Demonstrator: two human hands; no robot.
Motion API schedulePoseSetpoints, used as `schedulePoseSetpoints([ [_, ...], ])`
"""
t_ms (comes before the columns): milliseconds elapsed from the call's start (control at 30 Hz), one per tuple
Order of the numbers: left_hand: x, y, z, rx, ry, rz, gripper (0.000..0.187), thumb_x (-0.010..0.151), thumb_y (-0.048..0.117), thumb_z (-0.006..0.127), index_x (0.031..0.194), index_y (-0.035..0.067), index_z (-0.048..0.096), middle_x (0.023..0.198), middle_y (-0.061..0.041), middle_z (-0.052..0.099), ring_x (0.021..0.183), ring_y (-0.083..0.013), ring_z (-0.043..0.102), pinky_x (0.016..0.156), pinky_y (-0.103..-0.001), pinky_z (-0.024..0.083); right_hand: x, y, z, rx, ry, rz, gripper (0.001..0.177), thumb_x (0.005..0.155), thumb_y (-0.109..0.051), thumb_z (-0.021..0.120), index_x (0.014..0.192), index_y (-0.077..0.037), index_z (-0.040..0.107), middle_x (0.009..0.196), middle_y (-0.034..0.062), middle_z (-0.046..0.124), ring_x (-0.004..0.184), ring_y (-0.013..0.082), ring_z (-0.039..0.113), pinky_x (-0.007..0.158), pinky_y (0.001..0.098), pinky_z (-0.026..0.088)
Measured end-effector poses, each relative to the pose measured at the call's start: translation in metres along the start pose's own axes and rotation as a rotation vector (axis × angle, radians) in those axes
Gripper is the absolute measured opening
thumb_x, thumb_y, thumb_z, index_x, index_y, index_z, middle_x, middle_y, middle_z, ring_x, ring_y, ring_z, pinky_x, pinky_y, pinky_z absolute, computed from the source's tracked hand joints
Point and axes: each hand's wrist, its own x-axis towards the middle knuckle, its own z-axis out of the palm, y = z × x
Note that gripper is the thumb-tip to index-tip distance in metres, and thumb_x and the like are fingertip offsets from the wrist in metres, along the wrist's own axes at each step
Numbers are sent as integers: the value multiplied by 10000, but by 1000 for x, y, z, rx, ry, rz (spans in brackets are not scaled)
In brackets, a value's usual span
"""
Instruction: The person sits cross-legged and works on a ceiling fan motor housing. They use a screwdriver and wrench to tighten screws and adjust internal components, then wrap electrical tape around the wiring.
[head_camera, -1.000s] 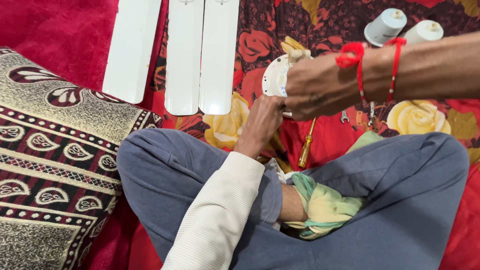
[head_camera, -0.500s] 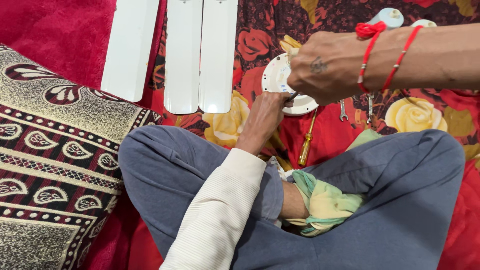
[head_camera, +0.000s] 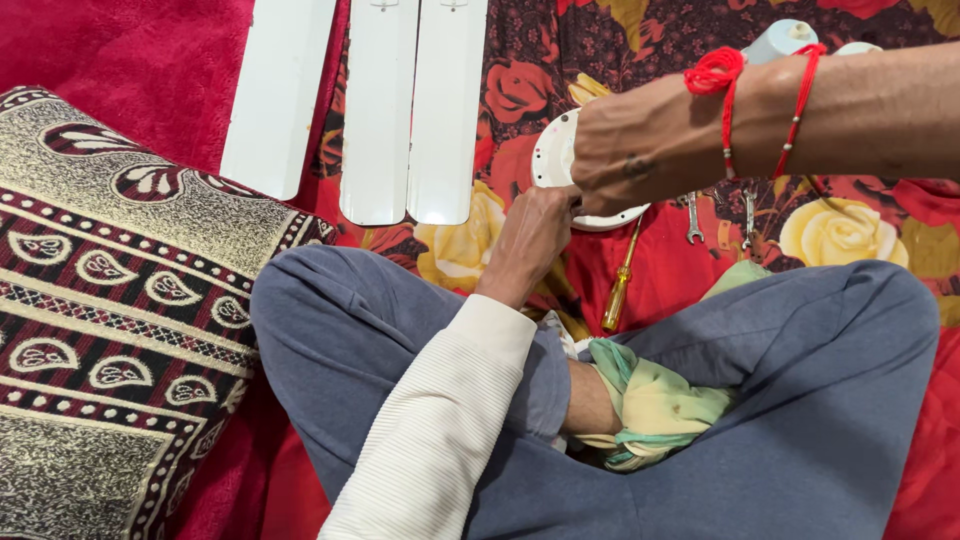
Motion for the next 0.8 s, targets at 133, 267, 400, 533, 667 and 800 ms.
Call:
schedulePoseSetpoints([
  [133,1,-1,1,36,-13,15,120,855,-59,564,840,-23,677,765,-277,656,756,-449,678,677,-542,532,-2,-1,1,-8,-2,-8,89,717,-160,726,785,-104,738,727,101,706,666,286,720,565,428,573],
  [267,-2,-4,3,47,-6,-8,112,833,-51,583,772,-34,675,751,-292,637,750,-454,675,675,-542,537,-6,-1,2,-14,-4,-16,80,725,-160,722,781,-105,737,725,98,706,669,281,721,566,425,573],
  [400,-3,-9,8,79,-8,-30,124,825,-29,608,725,-40,681,737,-298,632,736,-461,673,665,-543,540,-7,-2,2,-18,2,-20,72,733,-161,718,777,-107,737,724,95,706,671,276,721,567,422,573],
  [533,-2,-13,11,83,-8,-24,133,825,-22,613,719,-34,693,738,-295,634,735,-454,679,673,-529,555,-6,-3,-1,-7,-4,-2,66,741,-162,714,773,-108,736,723,92,706,674,271,721,568,419,574],
  [667,-2,-12,12,74,-5,-21,115,820,-37,606,755,-28,701,725,-287,641,720,-449,676,663,-531,546,-5,-4,-4,15,-10,21,62,749,-163,711,769,-109,736,721,89,707,676,267,722,569,417,574],
  [800,-3,-12,11,67,-20,-17,119,826,-52,599,745,-26,682,728,-271,653,722,-435,682,661,-522,546,-2,-7,-2,32,-14,31,61,757,-163,707,764,-111,736,720,86,707,679,262,722,570,414,575],
])
